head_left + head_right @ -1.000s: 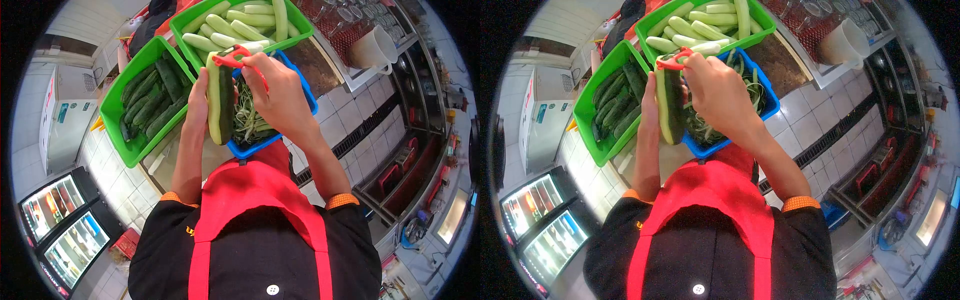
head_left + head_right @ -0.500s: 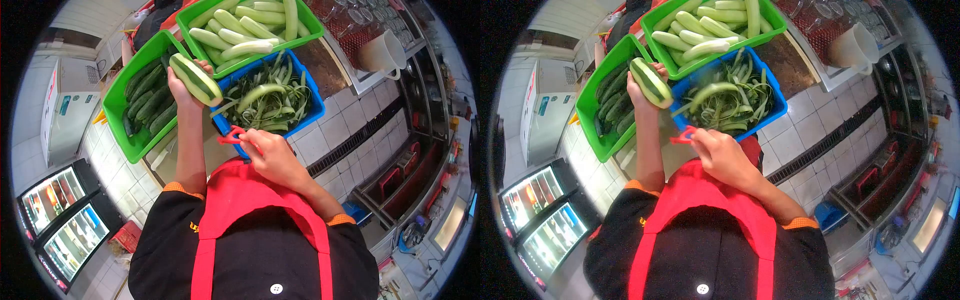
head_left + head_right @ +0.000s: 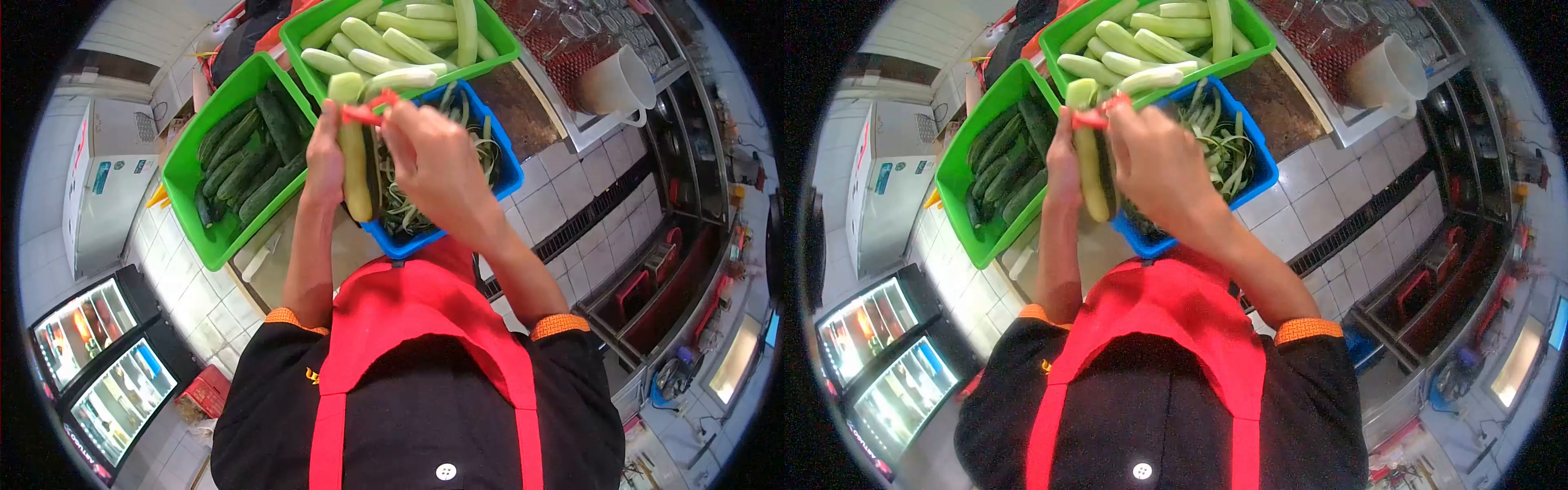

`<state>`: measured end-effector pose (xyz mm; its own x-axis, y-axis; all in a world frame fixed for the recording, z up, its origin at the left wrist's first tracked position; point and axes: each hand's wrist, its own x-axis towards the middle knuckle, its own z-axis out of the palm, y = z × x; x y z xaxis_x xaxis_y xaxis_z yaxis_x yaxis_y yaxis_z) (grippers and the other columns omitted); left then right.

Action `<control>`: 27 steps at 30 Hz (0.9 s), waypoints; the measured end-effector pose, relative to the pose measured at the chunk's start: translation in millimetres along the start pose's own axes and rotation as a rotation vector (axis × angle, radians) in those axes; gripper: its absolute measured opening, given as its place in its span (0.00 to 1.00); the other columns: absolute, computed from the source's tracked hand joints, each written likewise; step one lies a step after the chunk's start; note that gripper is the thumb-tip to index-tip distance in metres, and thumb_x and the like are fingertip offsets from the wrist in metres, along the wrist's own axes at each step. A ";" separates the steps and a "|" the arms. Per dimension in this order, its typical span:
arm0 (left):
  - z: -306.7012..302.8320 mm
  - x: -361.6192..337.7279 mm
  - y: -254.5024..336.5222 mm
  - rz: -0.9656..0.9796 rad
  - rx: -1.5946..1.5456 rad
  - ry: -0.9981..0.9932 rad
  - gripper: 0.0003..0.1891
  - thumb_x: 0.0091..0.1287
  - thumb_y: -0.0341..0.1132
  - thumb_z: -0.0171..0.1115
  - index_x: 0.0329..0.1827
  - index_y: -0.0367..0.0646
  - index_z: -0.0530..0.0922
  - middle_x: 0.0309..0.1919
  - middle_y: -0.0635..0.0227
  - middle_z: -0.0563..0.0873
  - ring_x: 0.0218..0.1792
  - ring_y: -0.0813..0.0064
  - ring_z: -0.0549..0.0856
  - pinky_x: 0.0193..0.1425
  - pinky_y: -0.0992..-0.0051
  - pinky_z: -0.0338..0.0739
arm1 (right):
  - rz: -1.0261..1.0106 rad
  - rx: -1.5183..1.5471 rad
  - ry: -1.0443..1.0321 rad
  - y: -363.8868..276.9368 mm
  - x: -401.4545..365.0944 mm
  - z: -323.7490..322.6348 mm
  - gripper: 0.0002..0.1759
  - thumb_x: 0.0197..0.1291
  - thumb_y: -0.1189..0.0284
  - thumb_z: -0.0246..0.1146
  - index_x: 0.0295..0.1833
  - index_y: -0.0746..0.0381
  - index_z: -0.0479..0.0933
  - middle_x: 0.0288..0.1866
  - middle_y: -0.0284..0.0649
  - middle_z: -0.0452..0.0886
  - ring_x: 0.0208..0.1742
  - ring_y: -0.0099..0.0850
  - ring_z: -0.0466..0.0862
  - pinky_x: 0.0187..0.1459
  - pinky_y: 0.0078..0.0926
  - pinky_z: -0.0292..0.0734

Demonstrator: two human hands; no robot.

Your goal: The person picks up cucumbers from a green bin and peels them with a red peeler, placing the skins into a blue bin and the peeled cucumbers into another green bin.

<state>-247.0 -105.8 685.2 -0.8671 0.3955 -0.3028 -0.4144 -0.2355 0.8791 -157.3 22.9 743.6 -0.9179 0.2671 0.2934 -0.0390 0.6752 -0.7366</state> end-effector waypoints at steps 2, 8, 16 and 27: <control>-16.6 17.3 -3.3 -0.047 -0.194 0.052 0.31 0.78 0.61 0.37 0.56 0.41 0.75 0.40 0.61 0.84 0.38 0.69 0.85 0.41 0.64 0.83 | 0.051 0.089 -0.078 -2.8 -31.2 5.5 0.06 0.65 0.76 0.62 0.45 0.67 0.76 0.32 0.53 0.79 0.35 0.53 0.81 0.36 0.46 0.74; -38.3 41.4 1.9 -0.103 -0.420 0.247 0.34 0.78 0.62 0.33 0.55 0.37 0.73 0.44 0.54 0.81 0.40 0.54 0.84 0.42 0.54 0.80 | 0.127 0.211 -0.253 2.6 -87.3 2.9 0.05 0.66 0.73 0.60 0.44 0.62 0.75 0.32 0.52 0.78 0.35 0.54 0.81 0.36 0.48 0.76; 7.5 16.1 -4.8 -0.093 -0.292 0.055 0.28 0.79 0.58 0.40 0.61 0.43 0.74 0.46 0.63 0.83 0.40 0.69 0.84 0.45 0.62 0.82 | 0.049 0.004 -0.050 -1.3 -23.2 -0.4 0.05 0.67 0.74 0.61 0.45 0.64 0.76 0.31 0.50 0.77 0.33 0.52 0.80 0.34 0.45 0.75; -16.6 29.2 11.0 -0.106 -0.441 -0.009 0.35 0.74 0.67 0.39 0.56 0.41 0.73 0.38 0.56 0.83 0.34 0.61 0.85 0.39 0.58 0.83 | 0.187 -0.023 -0.231 21.5 -95.7 -1.6 0.06 0.67 0.73 0.60 0.47 0.61 0.76 0.34 0.48 0.78 0.33 0.51 0.82 0.35 0.46 0.77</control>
<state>-281.5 -111.6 679.9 -0.8121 0.4450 -0.3775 -0.5804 -0.5484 0.6020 -69.7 12.9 700.6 -0.9740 0.2267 0.0051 0.1462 0.6450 -0.7501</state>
